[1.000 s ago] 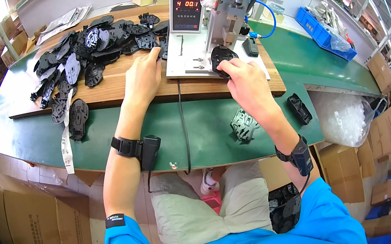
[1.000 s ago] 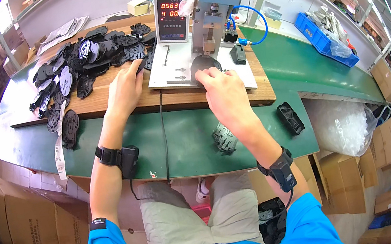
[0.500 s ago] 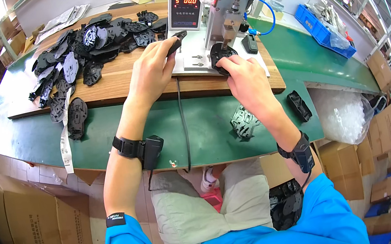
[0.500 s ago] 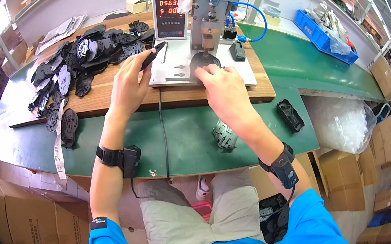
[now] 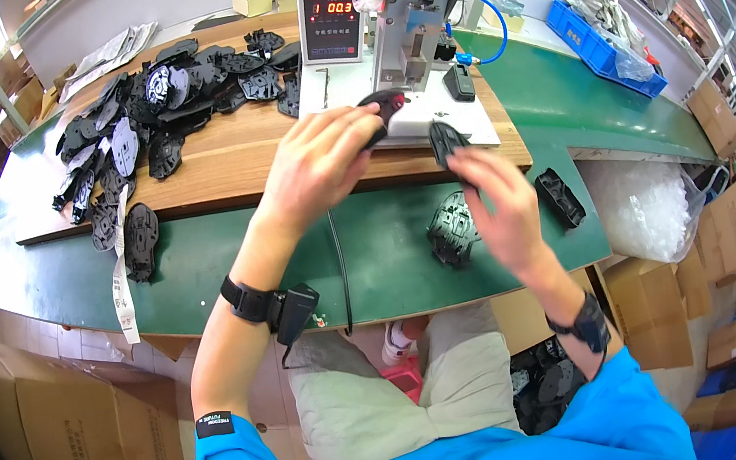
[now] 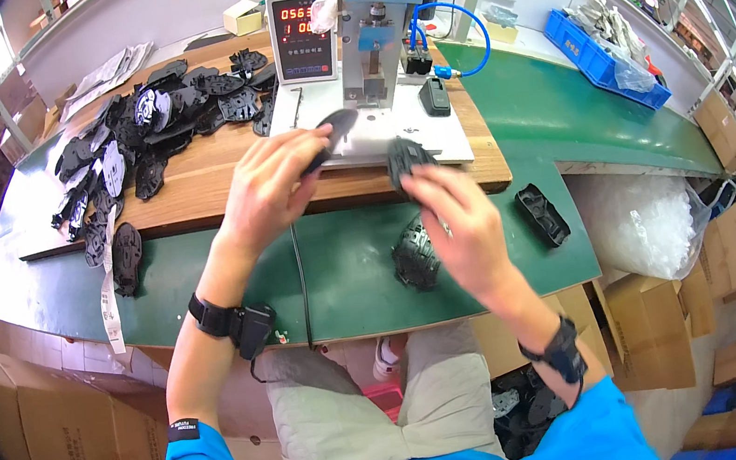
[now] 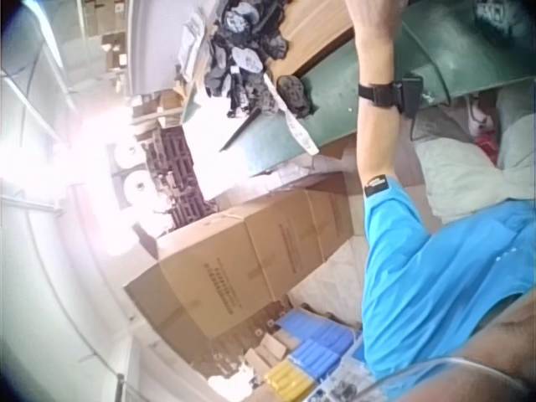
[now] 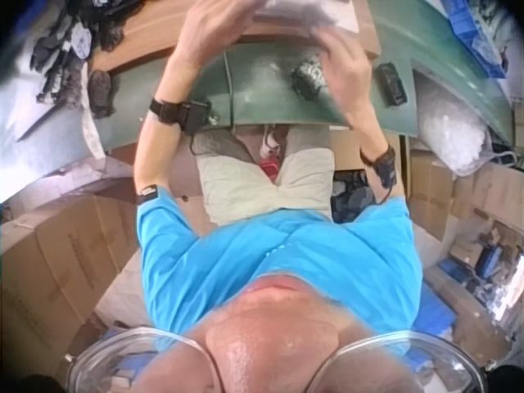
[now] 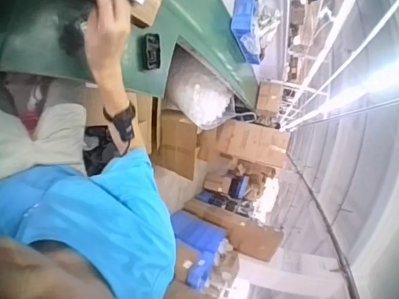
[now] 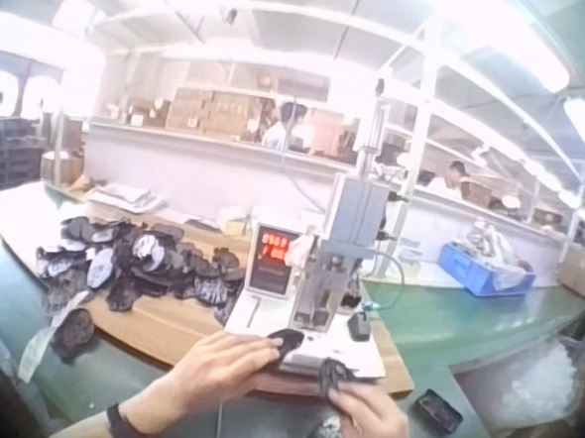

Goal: The person picks up a mouse base, places it into a press machine, and fits a mouse shell onto it. They then press the components together and place the assembled mouse into a cardboard box.

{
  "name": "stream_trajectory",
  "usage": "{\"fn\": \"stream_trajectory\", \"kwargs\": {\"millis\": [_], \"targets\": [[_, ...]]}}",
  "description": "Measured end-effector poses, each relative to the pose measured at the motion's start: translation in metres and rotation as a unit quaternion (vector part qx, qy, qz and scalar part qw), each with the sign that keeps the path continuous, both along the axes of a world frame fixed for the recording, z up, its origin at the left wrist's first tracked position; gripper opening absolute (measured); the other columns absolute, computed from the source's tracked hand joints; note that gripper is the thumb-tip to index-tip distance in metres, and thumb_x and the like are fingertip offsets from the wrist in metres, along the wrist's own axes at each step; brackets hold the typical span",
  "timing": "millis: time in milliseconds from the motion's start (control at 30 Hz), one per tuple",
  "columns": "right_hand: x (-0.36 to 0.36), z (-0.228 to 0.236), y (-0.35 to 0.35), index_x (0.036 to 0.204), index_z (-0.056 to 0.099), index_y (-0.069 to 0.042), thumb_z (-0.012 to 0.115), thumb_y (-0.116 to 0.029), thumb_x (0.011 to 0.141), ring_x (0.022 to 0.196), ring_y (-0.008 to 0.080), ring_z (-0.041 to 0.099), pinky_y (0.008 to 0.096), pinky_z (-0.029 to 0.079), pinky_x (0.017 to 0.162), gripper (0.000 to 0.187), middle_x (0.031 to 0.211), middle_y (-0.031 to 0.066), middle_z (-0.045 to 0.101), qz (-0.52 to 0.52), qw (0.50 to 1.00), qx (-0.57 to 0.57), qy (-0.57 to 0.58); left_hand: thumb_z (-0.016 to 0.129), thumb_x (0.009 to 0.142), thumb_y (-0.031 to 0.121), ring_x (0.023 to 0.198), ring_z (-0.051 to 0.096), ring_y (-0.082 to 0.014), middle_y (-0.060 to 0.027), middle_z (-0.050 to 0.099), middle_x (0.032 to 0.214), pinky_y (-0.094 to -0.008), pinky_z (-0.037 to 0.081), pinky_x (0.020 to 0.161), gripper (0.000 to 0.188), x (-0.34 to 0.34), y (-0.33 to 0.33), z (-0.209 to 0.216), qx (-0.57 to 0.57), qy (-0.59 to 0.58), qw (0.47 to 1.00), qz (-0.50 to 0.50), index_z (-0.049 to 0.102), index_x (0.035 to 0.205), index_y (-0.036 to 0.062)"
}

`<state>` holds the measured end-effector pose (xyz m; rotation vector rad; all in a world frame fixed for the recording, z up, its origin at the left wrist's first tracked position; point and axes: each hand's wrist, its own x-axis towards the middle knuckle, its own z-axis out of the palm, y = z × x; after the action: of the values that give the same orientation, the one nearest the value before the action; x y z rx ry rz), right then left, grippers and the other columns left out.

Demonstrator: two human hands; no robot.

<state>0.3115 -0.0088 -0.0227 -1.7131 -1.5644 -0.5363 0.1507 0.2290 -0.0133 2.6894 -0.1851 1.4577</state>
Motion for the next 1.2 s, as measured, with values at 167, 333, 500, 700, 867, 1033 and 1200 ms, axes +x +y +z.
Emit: {"fn": "stream_trajectory", "kwargs": {"millis": [167, 333, 500, 700, 867, 1033, 1200], "targets": [[-0.011, -0.045, -0.064, 0.123, 0.077, -0.009, 0.074, 0.009, 0.077, 0.119, 0.0361, 0.068, 0.0460, 0.057, 0.102, 0.049, 0.130, 0.0125, 0.070, 0.013, 0.997, -0.053, 0.048, 0.072, 0.082, 0.001, 0.125, 0.068, -0.0275, -0.0083, 0.071, 0.139, -0.0460, 0.050, 0.108, 0.052, 0.021, -0.026, -0.001, 0.072, 0.048, 0.996, 0.005, 0.069, 0.133, 0.0140], [-0.020, -0.027, -0.057, 0.135, 0.072, -0.015, 0.074, -0.009, 0.084, 0.131, 0.0343, 0.058, 0.0477, 0.042, 0.114, 0.052, 0.141, 0.0114, 0.064, 0.039, 0.986, -0.156, 0.048, 0.065, 0.085, 0.001, 0.126, 0.067, -0.0303, -0.0113, 0.070, 0.138, -0.0450, 0.050, 0.111, 0.055, 0.043, -0.025, -0.006, 0.098, 0.107, 0.985, 0.094, 0.068, 0.137, 0.0184], [-0.016, -0.029, -0.063, 0.139, 0.070, -0.015, 0.072, -0.015, 0.087, 0.133, 0.0331, 0.054, 0.0476, 0.037, 0.117, 0.052, 0.146, 0.0110, 0.061, 0.053, 0.982, -0.173, 0.046, 0.066, 0.086, 0.003, 0.120, 0.070, -0.0302, -0.0119, 0.071, 0.133, -0.0443, 0.053, 0.106, 0.045, 0.061, -0.036, -0.007, 0.070, 0.081, 0.990, 0.087, 0.068, 0.130, 0.0132], [-0.016, -0.029, -0.061, 0.138, 0.070, -0.015, 0.071, -0.016, 0.088, 0.135, 0.0342, 0.053, 0.0480, 0.037, 0.117, 0.051, 0.147, 0.0118, 0.060, 0.070, 0.982, -0.166, 0.049, 0.065, 0.090, 0.004, 0.118, 0.070, -0.0289, -0.0139, 0.072, 0.129, -0.0439, 0.053, 0.103, 0.040, 0.070, -0.042, -0.009, 0.035, 0.066, 0.992, 0.101, 0.065, 0.130, 0.0081], [-0.011, -0.030, -0.062, 0.137, 0.070, -0.012, 0.072, -0.014, 0.088, 0.135, 0.0368, 0.054, 0.0487, 0.038, 0.116, 0.049, 0.148, 0.0142, 0.059, 0.066, 0.988, -0.125, 0.054, 0.066, 0.090, 0.004, 0.120, 0.068, -0.0304, -0.0154, 0.071, 0.130, -0.0446, 0.050, 0.108, 0.044, 0.062, -0.041, -0.013, 0.071, 0.103, 0.987, 0.105, 0.059, 0.133, 0.0044], [0.001, -0.002, -0.024, 0.137, 0.065, -0.005, 0.077, -0.004, 0.083, 0.133, 0.0381, 0.056, 0.0474, 0.043, 0.114, 0.055, 0.143, 0.0155, 0.061, 0.023, 0.998, -0.053, 0.004, 0.068, 0.090, 0.005, 0.121, 0.067, -0.0349, -0.0200, 0.070, 0.128, -0.0457, 0.048, 0.110, 0.051, 0.055, -0.034, -0.016, 0.032, 0.097, 0.992, 0.080, 0.056, 0.139, 0.0007], [0.006, 0.019, 0.040, 0.145, 0.054, 0.001, 0.079, -0.003, 0.079, 0.135, 0.0399, 0.054, 0.0484, 0.044, 0.113, 0.071, 0.145, 0.0184, 0.058, -0.012, 0.997, -0.062, -0.051, 0.067, 0.090, 0.002, 0.119, 0.062, -0.0404, -0.0215, 0.056, 0.138, -0.0478, 0.049, 0.107, 0.069, 0.054, -0.040, -0.018, -0.024, 0.068, 0.996, 0.046, 0.044, 0.155, 0.0005]]}}
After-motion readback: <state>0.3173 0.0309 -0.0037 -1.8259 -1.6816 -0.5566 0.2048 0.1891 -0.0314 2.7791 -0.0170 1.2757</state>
